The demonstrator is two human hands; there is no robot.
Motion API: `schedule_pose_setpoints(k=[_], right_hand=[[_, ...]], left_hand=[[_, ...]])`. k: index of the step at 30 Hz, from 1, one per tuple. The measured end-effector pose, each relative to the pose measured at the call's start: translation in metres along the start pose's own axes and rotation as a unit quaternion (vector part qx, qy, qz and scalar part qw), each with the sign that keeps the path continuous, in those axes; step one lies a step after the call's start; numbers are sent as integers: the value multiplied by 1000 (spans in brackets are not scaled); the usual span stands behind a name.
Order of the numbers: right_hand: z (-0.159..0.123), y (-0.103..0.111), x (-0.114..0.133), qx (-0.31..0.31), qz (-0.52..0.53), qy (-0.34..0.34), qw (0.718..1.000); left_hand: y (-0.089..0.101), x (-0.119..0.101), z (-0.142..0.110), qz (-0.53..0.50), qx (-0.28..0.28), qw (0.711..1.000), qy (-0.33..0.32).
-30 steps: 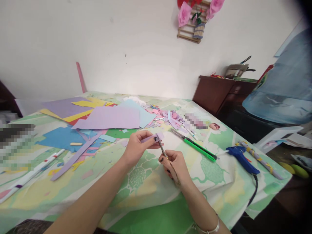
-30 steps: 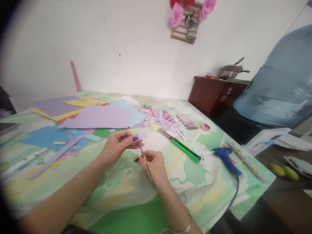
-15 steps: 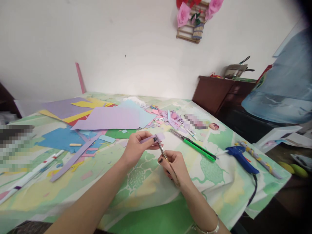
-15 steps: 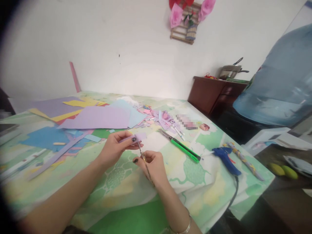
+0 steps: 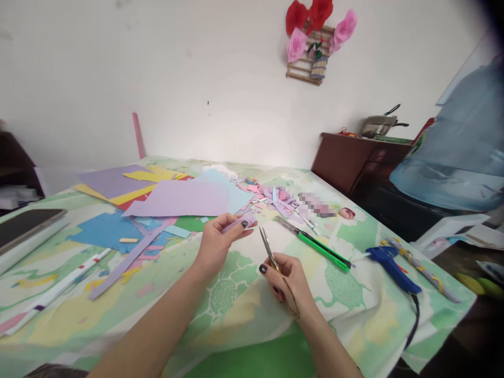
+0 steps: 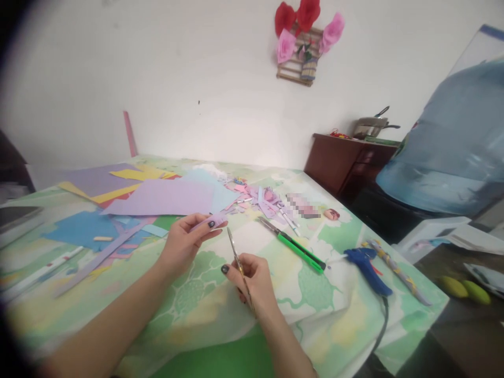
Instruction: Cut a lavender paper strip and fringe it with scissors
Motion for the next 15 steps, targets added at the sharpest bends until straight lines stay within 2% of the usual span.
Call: schedule_pose_setpoints(k=[6,11,15], right_hand=[[10,14,8,-64,-2,20,998],[33,25,30,-42,39,39,998],[58,25,43,-25,121,22,992]], left_hand=[[-2,-5,-1,-45,12,998,39],[-3,0,1,-58,46,995,71],[-2,2,10,0,71,995,75]])
Point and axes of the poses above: each hand's wrist, its own z-axis towards the middle knuckle, its own y-axis out of the back of the hand, x = y × z, the point moved 1 cm from there along z, towards the middle knuckle, and after that the axes turned 3 degrees about -x, right-handed, at the moved point
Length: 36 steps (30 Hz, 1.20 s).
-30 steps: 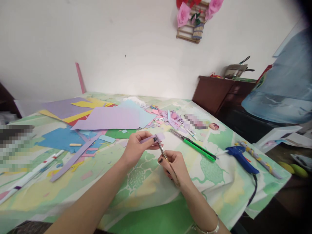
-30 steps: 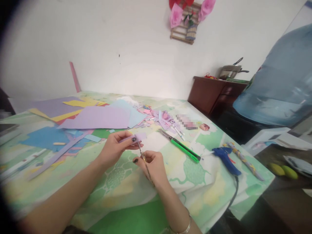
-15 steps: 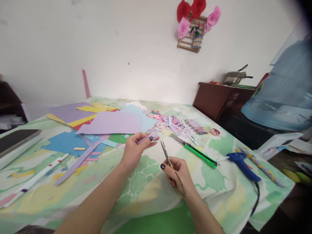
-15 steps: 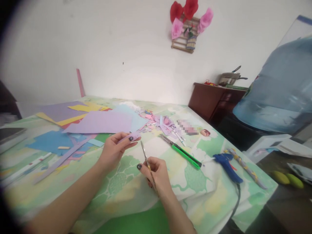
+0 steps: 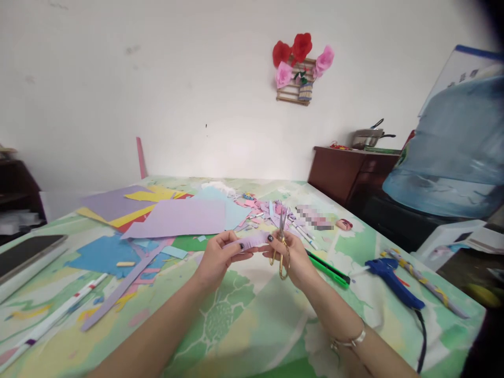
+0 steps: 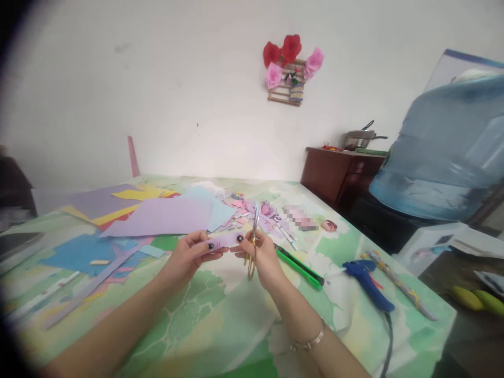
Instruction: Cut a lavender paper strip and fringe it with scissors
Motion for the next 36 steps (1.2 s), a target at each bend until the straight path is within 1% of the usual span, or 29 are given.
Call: schedule_pose_setpoints(k=[2,6,9,12,17,22,26,31,36], right_hand=[[12,-4,3,9,12,-6,1000],[33,-7,5,-8,-3,16,1000],[44,-4,0,-26,-14,22,999],[51,2,-9,-57,-20,31,998],[53,12,-19,-77,-39,35,996],[50,17,-18,-92,-57,44,993],[51,19,-18,-93,-64,48,992],[52,21,-19,-83,-69,37,993],[45,16,-16,-32,-88,-2,996]], left_hand=[[1,-3,6,48,7,999,4],[5,-10,22,105,14,994,5],[10,-9,32,108,6,994,7],[18,-1,39,87,-19,996,17],[26,10,38,83,-33,995,33],[33,14,36,96,-52,994,29],[38,16,38,111,-69,991,24],[39,18,40,106,-82,991,10],[39,19,42,79,-91,993,4]])
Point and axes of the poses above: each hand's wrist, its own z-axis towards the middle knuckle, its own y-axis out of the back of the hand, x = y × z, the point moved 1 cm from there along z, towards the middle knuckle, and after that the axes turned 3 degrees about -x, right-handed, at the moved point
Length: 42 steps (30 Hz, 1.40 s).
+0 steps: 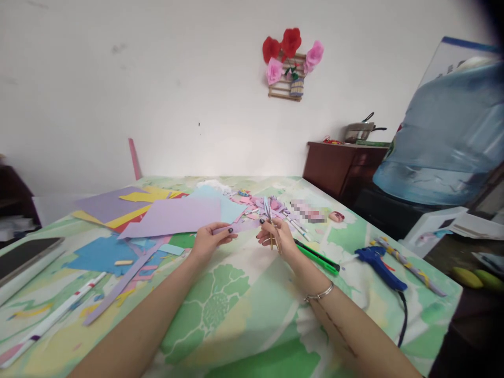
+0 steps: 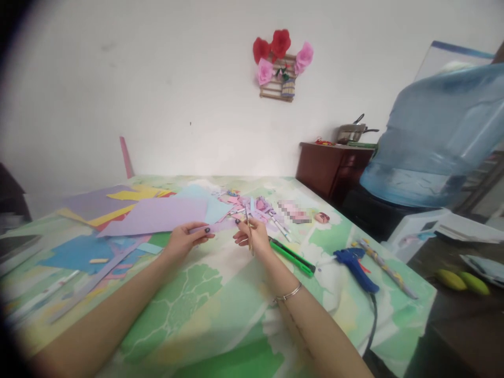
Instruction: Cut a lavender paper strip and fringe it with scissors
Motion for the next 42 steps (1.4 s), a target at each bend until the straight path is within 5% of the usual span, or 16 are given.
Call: schedule_pose_setpoints(k=[12,22,35,42], right_hand=[[-27,-13,3,204,-87,26,975],[-30,-16,-4,242,-164,17,956],[-42,-26,5,241,-95,27,965],[-46,-26,3,269,-35,56,961]], left_hand=[[-5,-19,-12,-47,-14,998,-40],[-12,-25,-21,-82,2,996,-35],[-19,-31,-36,43,80,992,-84],[-24,-33,-43,90,70,985,-128]])
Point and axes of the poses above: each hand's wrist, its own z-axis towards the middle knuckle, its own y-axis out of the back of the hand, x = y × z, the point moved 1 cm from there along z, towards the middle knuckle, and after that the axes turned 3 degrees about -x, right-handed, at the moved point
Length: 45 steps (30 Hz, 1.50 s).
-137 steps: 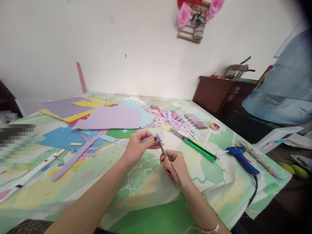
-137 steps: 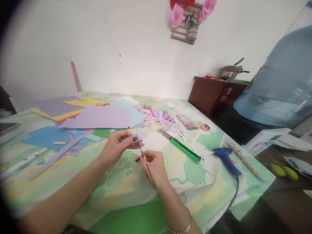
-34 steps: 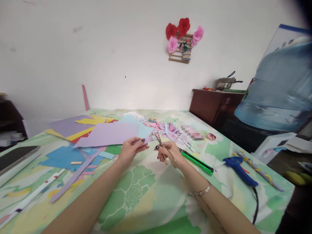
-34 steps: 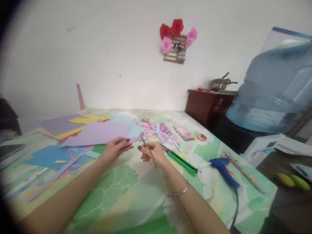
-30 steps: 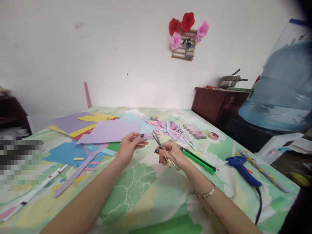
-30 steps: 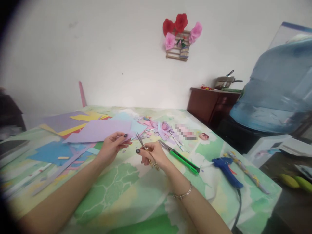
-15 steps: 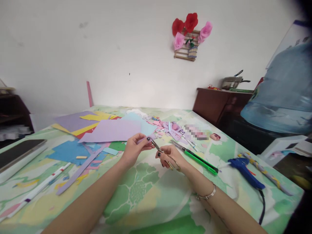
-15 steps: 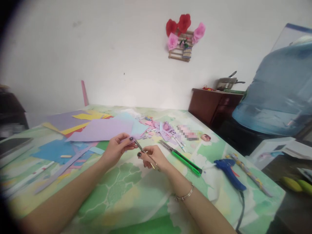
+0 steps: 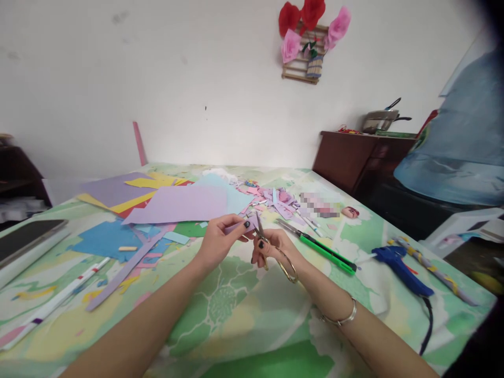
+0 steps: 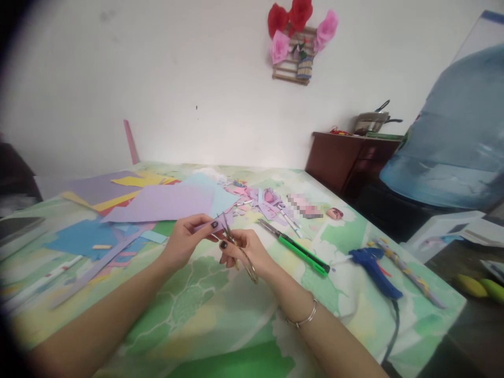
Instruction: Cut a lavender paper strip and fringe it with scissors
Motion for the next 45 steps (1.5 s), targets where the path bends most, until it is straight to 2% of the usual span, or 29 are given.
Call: schedule_pose_setpoints(k=[5,18,28,37,45], right_hand=[[-2,-4,-3,0,5,6,1000],[5,-10,-13,27,-7,100,995],[2,-14,-10,-11,-12,76,997],[-1,-13,-9,-21,-21,58,998],[1,-11,-14,-14,-27,71,997]], left_hand=[[-2,-2,-3,16,-2,1000,-27],[-3,2,-5,-4,-5,999,-39],[-6,1,-7,-12,-2,999,-32],[-6,0,-7,-2,-1,1000,-18],[-7,0,-7,-11,4,1000,-19]])
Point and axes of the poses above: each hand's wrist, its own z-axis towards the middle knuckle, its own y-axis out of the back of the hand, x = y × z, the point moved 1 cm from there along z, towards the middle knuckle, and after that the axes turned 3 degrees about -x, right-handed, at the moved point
